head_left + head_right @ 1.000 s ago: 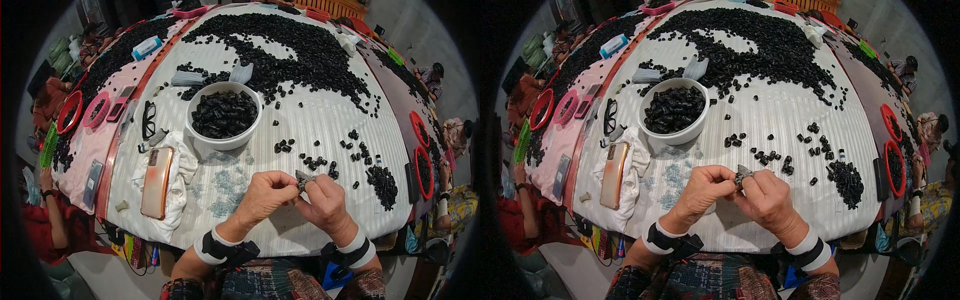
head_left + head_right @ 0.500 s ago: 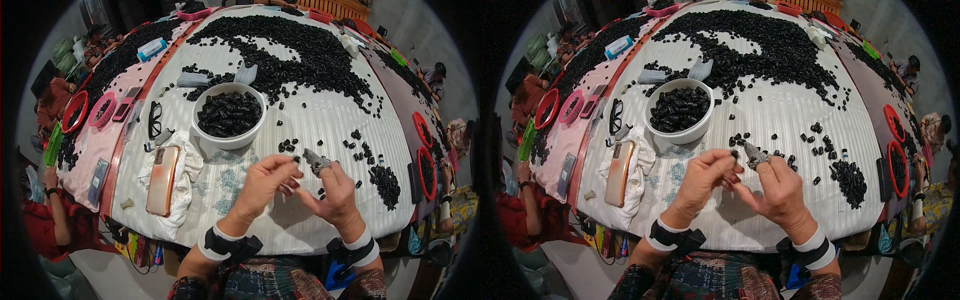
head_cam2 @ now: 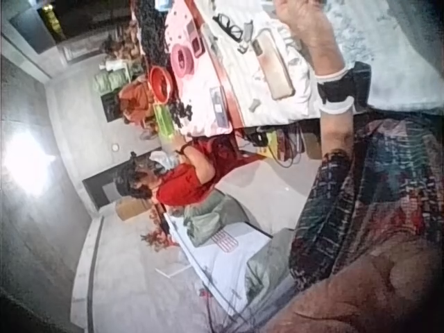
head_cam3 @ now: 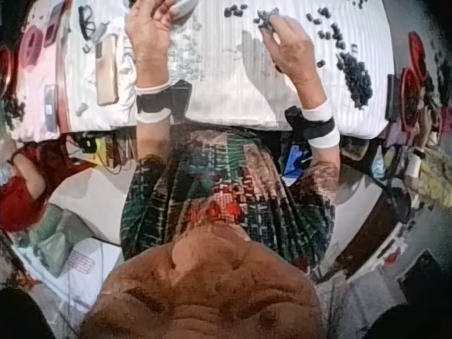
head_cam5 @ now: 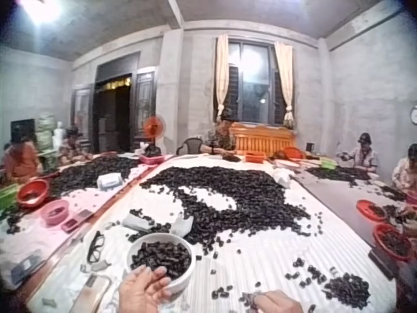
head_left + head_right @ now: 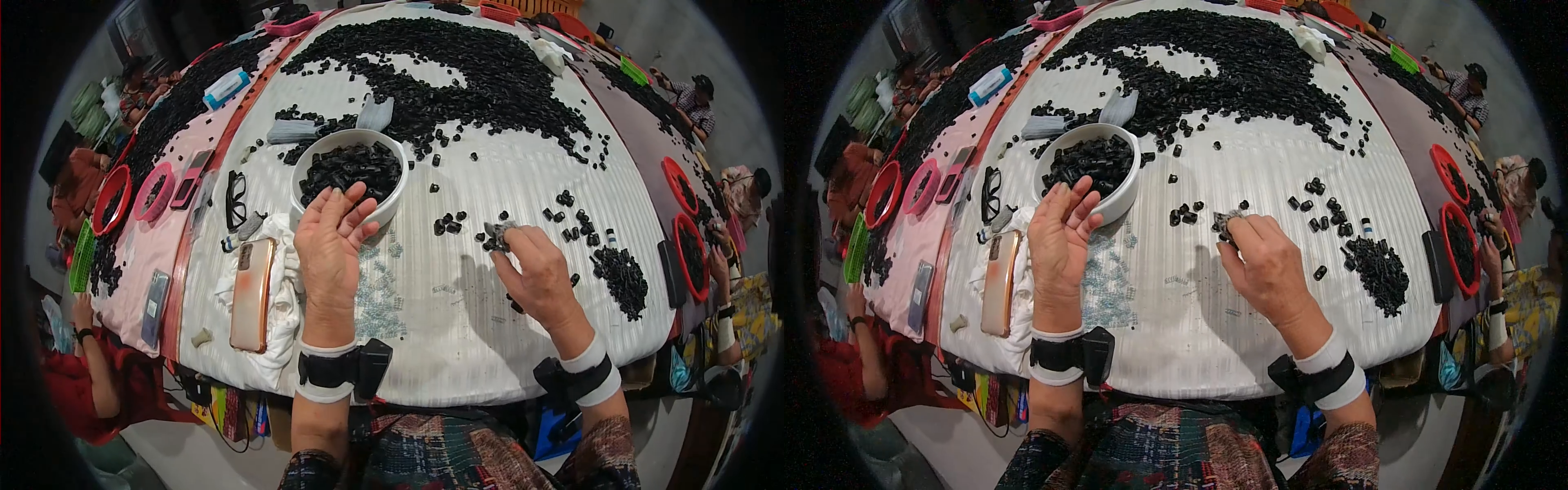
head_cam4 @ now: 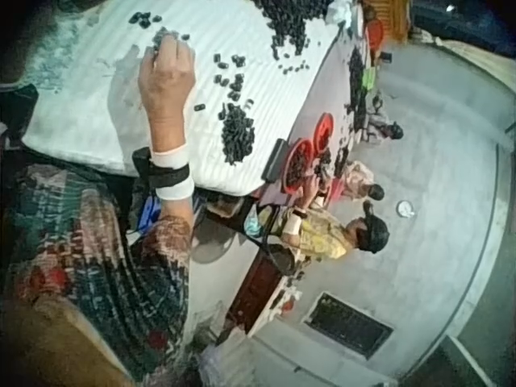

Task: Manually assembling small black plastic shoe buckle or strap adjusters on a workspace table.

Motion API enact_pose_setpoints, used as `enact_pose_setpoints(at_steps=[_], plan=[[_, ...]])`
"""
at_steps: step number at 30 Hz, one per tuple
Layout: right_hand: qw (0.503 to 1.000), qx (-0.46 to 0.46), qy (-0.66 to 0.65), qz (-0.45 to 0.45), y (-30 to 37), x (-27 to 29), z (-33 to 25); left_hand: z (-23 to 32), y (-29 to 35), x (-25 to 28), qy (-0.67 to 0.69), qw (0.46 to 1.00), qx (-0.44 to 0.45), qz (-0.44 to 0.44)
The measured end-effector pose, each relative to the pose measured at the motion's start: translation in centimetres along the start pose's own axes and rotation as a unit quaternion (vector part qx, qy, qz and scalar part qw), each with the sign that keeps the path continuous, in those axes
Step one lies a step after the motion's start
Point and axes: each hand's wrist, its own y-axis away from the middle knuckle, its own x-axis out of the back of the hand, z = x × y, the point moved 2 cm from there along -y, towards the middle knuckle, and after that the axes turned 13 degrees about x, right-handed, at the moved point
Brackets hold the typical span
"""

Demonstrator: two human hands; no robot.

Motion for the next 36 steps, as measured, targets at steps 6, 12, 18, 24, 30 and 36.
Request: enact_pose_setpoints(at_steps=[6,12,18,24,30,36], plan=[[0.996,0.008,-0.027,-0.081,-1.4,-2.4,1.3,-0.1,0.6,-0.4,-0.018,0.999,-0.010,-0.026],[0.987,0.046,-0.002,-0.156,-2.4,-6.3,1.7,-0.7,0.8,0.2,-0.016,0.999,0.006,-0.042],[0.962,0.062,0.036,-0.264,-1.8,-4.9,-1.4,-0.2,1.3,0.8,0.015,0.999,-0.039,-0.019],[0.969,0.090,0.008,-0.231,-3.0,-5.6,-2.8,-0.3,2.0,0.5,0.007,0.998,-0.048,-0.034],[0.969,0.099,0.003,-0.227,-2.4,-6.6,-2.7,-0.5,2.6,-0.1,0.000,0.999,-0.029,-0.030],[0.982,0.080,-0.007,-0.170,-1.6,-3.8,-1.2,-0.7,2.7,-0.3,-0.008,0.998,-0.017,-0.053]])
